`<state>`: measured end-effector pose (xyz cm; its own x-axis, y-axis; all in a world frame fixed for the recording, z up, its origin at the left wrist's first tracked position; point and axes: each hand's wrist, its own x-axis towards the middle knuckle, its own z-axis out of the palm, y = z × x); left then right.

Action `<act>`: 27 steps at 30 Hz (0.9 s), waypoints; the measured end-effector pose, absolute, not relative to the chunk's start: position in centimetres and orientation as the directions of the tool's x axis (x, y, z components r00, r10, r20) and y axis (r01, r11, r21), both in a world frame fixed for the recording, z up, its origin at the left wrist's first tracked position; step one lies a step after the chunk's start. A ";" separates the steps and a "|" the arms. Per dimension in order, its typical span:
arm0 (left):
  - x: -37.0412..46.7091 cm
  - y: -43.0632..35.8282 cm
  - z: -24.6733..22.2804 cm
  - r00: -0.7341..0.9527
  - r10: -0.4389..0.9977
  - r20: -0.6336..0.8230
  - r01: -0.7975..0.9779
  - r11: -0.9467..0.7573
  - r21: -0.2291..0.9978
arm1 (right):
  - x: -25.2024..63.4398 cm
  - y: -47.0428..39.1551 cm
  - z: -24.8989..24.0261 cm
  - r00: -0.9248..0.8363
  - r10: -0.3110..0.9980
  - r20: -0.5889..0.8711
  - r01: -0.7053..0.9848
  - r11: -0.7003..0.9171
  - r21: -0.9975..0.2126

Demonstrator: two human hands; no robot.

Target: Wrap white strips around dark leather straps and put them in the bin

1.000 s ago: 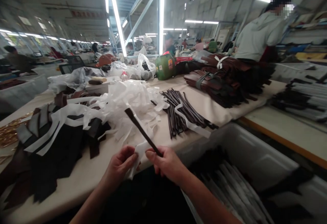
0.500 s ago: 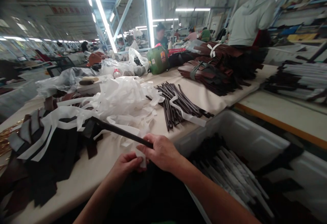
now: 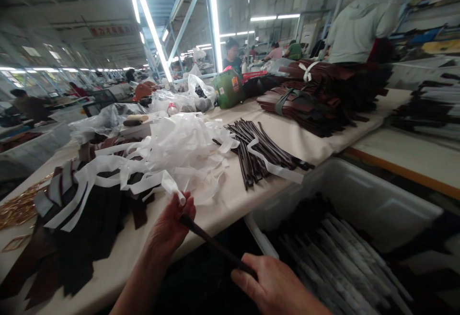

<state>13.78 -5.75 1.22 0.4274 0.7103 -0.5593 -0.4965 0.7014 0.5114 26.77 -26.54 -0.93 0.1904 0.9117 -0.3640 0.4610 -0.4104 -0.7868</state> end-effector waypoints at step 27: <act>13.3 -7.1 0.2 0.402 0.818 -0.412 -0.521 0.574 0.632 | 26.4 -25.0 -3.2 0.362 0.880 -0.307 0.583 -0.471 -0.662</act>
